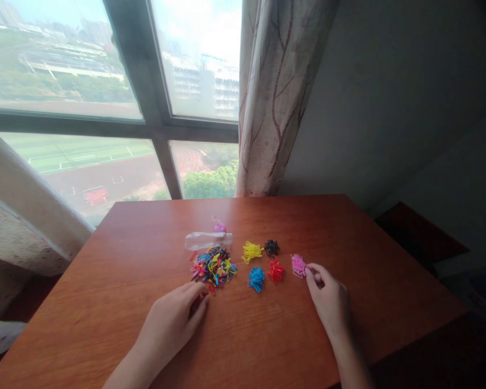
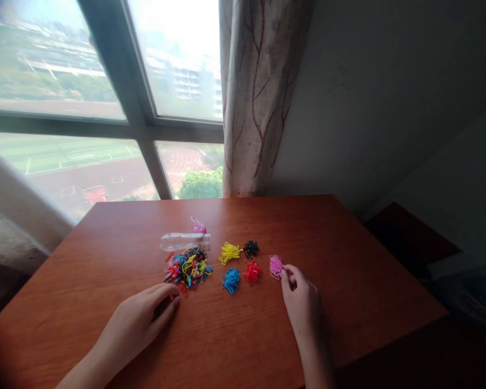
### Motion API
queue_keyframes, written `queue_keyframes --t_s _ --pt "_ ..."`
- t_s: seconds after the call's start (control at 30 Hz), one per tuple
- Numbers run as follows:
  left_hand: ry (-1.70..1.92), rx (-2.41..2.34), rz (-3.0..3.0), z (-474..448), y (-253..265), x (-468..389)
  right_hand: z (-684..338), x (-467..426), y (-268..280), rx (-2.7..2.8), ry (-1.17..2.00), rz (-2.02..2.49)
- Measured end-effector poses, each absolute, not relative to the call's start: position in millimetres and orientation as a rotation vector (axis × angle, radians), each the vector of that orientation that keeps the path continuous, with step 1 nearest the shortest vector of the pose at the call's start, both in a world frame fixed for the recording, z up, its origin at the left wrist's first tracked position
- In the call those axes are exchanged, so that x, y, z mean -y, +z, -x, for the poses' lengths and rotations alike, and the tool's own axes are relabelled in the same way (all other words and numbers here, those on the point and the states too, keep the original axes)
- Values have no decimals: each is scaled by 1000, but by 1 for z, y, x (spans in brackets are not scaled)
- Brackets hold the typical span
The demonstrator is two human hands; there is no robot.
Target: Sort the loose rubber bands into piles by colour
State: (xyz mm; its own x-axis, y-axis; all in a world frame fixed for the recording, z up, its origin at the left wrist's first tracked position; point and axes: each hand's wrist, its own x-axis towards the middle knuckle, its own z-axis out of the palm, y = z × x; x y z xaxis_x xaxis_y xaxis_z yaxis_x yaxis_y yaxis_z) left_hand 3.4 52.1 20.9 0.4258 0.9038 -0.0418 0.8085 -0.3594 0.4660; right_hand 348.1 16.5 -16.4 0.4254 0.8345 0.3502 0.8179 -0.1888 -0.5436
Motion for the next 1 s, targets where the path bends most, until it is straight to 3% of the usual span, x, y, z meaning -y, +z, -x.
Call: queue_keyframes --t_s 0.2,0.63,1.0 --pt "319 -1481 -2263 -1 20 -52 -325 -15 -7 1393 -4 1920" --pt "363 -1556 -2268 -1 13 -54 -201 -8 -3 1787 364 1538" --pt "295 -1640 -2217 -14 18 -53 -191 -2 -12 1847 439 1517"
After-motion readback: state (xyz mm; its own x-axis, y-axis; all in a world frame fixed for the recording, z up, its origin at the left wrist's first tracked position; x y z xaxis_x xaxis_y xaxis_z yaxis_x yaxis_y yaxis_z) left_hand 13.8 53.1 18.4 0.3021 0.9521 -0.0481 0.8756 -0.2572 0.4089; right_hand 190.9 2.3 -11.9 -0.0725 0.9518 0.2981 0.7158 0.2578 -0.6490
